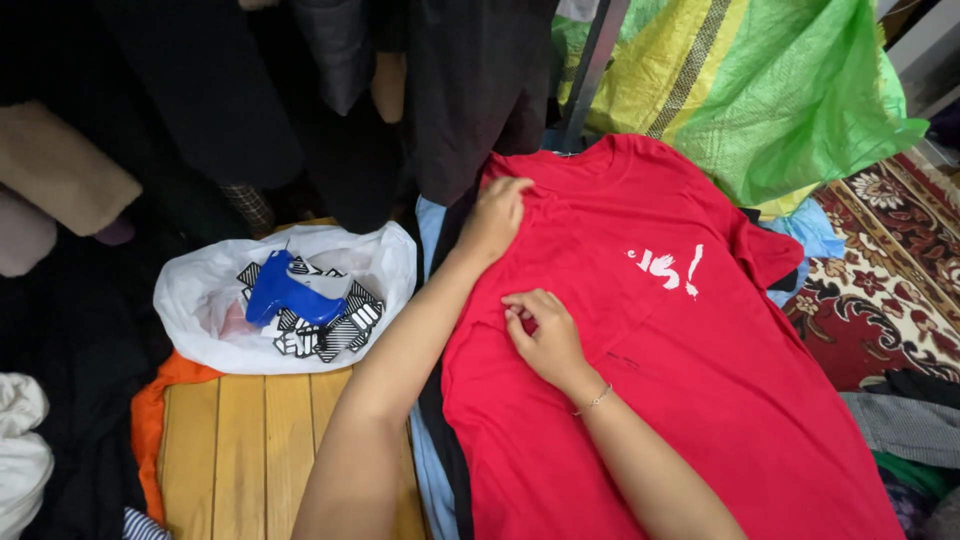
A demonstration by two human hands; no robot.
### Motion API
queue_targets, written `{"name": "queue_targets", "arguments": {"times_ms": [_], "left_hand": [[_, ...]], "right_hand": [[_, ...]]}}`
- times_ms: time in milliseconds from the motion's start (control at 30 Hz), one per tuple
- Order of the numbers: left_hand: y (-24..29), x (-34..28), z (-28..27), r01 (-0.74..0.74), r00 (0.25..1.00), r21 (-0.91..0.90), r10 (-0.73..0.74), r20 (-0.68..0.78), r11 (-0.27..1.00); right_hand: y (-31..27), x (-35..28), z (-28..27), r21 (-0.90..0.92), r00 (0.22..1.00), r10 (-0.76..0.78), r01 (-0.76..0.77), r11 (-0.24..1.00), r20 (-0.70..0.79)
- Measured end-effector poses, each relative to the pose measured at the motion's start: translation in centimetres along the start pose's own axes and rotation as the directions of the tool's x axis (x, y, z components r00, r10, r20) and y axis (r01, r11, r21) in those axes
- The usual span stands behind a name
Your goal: The person folds a black t-shirt on a wooden surface, smoothing it out and folding the sleeves and bottom. They then pick up a red t-shirt, smooth it out, and fold it on top of the black one.
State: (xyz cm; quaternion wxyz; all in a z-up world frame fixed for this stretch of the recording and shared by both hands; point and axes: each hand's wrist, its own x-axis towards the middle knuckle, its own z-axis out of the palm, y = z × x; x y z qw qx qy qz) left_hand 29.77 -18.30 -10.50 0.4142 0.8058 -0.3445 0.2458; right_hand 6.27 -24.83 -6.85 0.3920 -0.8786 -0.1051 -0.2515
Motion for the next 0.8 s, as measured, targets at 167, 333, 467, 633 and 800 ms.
{"name": "queue_targets", "arguments": {"times_ms": [167, 333, 467, 633, 800], "left_hand": [[-5.7, -0.8, 4.2, 0.086, 0.993, 0.012, -0.087, 0.074, 0.996], [-2.0, 1.1, 0.0, 0.365, 0.906, 0.110, -0.380, 0.184, 0.924], [-2.0, 1.9, 0.9, 0.452, 0.787, 0.315, -0.540, 0.300, 0.834], [-6.9, 1.1, 4.0, 0.527, 0.748, 0.289, -0.597, 0.288, 0.799], [-7.9, 1.6, 1.3, 0.382, 0.914, 0.021, -0.375, -0.154, 0.924]], "right_hand": [[-0.8, -0.1, -0.3, -0.021, 1.000, 0.008, -0.007, 1.000, 0.030], [-3.5, -0.2, -0.9, 0.003, 0.993, -0.096, 0.096, 0.995, 0.063], [-3.7, -1.1, -0.3, -0.134, 0.978, -0.140, 0.161, 0.978, 0.157], [-3.1, -1.5, 0.1, -0.190, 0.977, -0.120, 0.154, 0.970, 0.179], [-4.7, -2.0, -0.1, -0.090, 0.985, -0.119, 0.131, 0.987, 0.125]]}}
